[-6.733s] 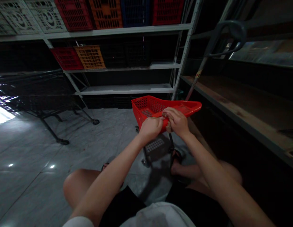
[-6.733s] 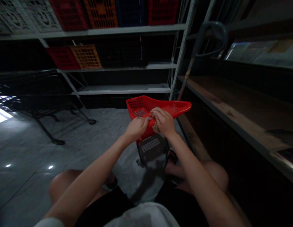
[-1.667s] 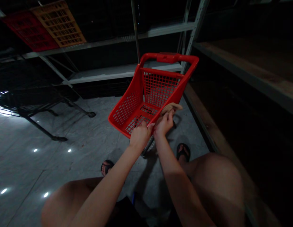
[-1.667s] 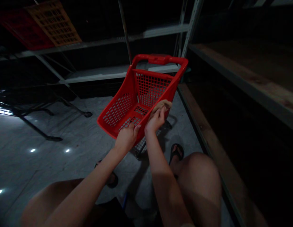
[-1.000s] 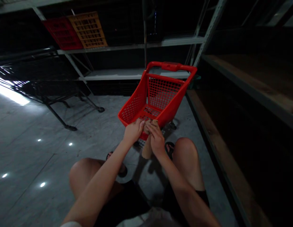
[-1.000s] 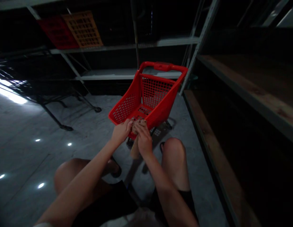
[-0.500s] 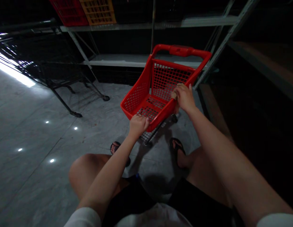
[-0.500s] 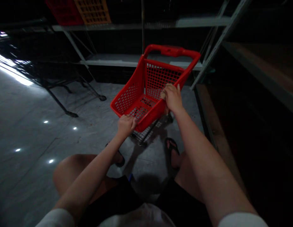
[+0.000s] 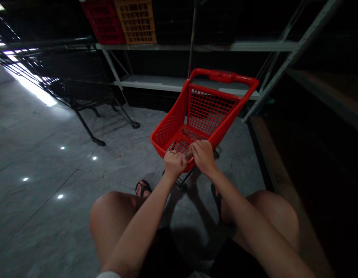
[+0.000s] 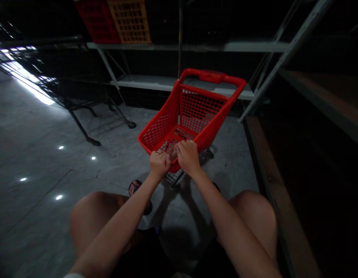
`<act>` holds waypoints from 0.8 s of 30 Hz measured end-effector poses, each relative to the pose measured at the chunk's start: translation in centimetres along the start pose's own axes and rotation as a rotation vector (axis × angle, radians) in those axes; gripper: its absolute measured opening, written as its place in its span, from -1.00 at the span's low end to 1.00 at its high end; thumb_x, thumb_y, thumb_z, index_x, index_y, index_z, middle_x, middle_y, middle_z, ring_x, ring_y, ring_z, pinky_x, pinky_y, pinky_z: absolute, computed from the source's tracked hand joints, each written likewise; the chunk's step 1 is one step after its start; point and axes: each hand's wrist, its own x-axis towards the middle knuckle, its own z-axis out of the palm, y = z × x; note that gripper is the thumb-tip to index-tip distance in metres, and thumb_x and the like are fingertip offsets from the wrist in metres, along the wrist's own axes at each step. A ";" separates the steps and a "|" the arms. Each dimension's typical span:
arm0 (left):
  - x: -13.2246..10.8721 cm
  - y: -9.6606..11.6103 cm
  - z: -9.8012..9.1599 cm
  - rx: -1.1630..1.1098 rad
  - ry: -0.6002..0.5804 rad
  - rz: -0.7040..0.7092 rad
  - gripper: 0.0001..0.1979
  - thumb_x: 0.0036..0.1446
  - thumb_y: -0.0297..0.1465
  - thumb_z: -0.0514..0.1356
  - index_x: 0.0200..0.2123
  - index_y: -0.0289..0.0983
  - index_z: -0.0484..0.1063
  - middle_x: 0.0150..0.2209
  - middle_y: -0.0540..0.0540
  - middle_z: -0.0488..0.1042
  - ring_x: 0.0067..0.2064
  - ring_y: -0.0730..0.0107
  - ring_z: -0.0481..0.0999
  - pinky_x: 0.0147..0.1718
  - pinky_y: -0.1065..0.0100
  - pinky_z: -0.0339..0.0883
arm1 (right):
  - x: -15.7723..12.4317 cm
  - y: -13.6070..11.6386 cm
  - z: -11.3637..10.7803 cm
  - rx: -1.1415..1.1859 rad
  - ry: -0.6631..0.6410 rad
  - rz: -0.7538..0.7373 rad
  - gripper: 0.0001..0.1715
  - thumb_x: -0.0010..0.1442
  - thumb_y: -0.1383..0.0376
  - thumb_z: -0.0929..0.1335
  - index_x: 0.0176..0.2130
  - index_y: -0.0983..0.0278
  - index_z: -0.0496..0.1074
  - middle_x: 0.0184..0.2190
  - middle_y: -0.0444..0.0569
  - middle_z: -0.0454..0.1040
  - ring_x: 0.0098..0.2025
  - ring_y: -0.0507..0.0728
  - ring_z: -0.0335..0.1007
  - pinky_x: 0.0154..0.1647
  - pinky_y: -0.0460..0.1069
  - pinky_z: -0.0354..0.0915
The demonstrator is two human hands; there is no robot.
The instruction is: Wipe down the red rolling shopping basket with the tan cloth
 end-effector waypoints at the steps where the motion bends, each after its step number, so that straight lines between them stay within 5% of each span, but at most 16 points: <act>1: -0.4 -0.2 -0.4 0.000 0.008 0.011 -0.56 0.36 -0.34 -0.09 -0.46 -0.22 0.48 -0.44 -0.17 0.57 -0.29 0.21 0.49 -0.22 0.16 0.16 | -0.9 -1.3 0.0 0.005 -0.003 -0.041 -0.71 0.41 0.30 0.18 -0.29 0.22 0.41 -0.33 0.01 0.50 -0.21 0.20 0.33 0.00 0.13 0.16; 4: -2.3 -0.5 -1.8 -0.009 0.017 0.058 -0.57 0.35 -0.36 -0.09 -0.49 -0.21 0.47 -0.49 -0.14 0.54 -0.32 0.24 0.49 -0.26 0.17 0.17 | -2.2 -2.7 -0.6 -0.051 -0.064 -0.296 -0.74 0.39 0.30 0.21 -0.27 0.23 0.44 -0.32 0.02 0.52 -0.22 0.18 0.32 -0.01 0.11 0.16; 8: -5.4 -0.1 -3.6 -0.038 0.118 0.187 -0.63 0.30 -0.39 -0.03 -0.51 -0.20 0.44 -0.53 -0.09 0.52 -0.38 0.31 0.47 -0.33 0.21 0.19 | -1.6 1.9 -2.7 -0.104 -0.210 -0.661 -0.74 0.35 0.25 0.25 -0.26 0.23 0.50 -0.27 0.05 0.57 -0.22 0.16 0.37 -0.07 0.08 0.21; 13: -8.7 1.5 -5.0 -0.073 0.365 0.283 -0.73 0.20 -0.47 0.02 -0.52 -0.19 0.37 -0.59 -0.02 0.46 -0.46 0.33 0.42 -0.42 0.23 0.17 | 1.4 11.9 -8.7 -0.290 -0.187 -0.441 -0.62 0.39 0.21 0.20 -0.21 0.24 0.56 -0.07 0.14 0.62 0.08 0.24 0.44 0.10 0.15 0.24; 16: -9.5 2.8 -4.9 -0.077 0.428 0.257 -0.75 0.17 -0.47 0.02 -0.54 -0.18 0.33 -0.60 -0.01 0.44 -0.50 0.33 0.39 -0.45 0.22 0.14 | 3.1 15.2 -10.6 -0.328 -0.111 -0.294 -0.61 0.38 0.18 0.20 -0.19 0.23 0.57 -0.01 0.12 0.62 0.16 0.27 0.41 0.20 0.20 0.20; 20: -8.4 3.9 -3.7 -0.024 0.382 0.216 -0.74 0.18 -0.44 0.02 -0.55 -0.18 0.34 -0.63 -0.02 0.41 -0.51 0.33 0.40 -0.45 0.22 0.11 | 3.2 13.4 -8.2 -0.279 0.092 -0.089 -0.55 0.39 0.19 0.18 -0.32 0.25 0.57 -0.22 0.11 0.65 -0.13 0.25 0.44 0.15 0.22 0.19; 24: -5.5 3.3 -2.2 -0.001 0.181 0.145 -0.72 0.20 -0.38 0.02 -0.54 -0.18 0.40 -0.56 -0.10 0.49 -0.44 0.30 0.46 -0.40 0.22 0.18 | -0.6 5.7 -3.9 -0.109 0.049 -0.063 -0.41 0.45 0.20 0.12 -0.50 0.21 0.48 -0.46 0.03 0.53 -0.30 0.19 0.33 -0.01 0.14 0.21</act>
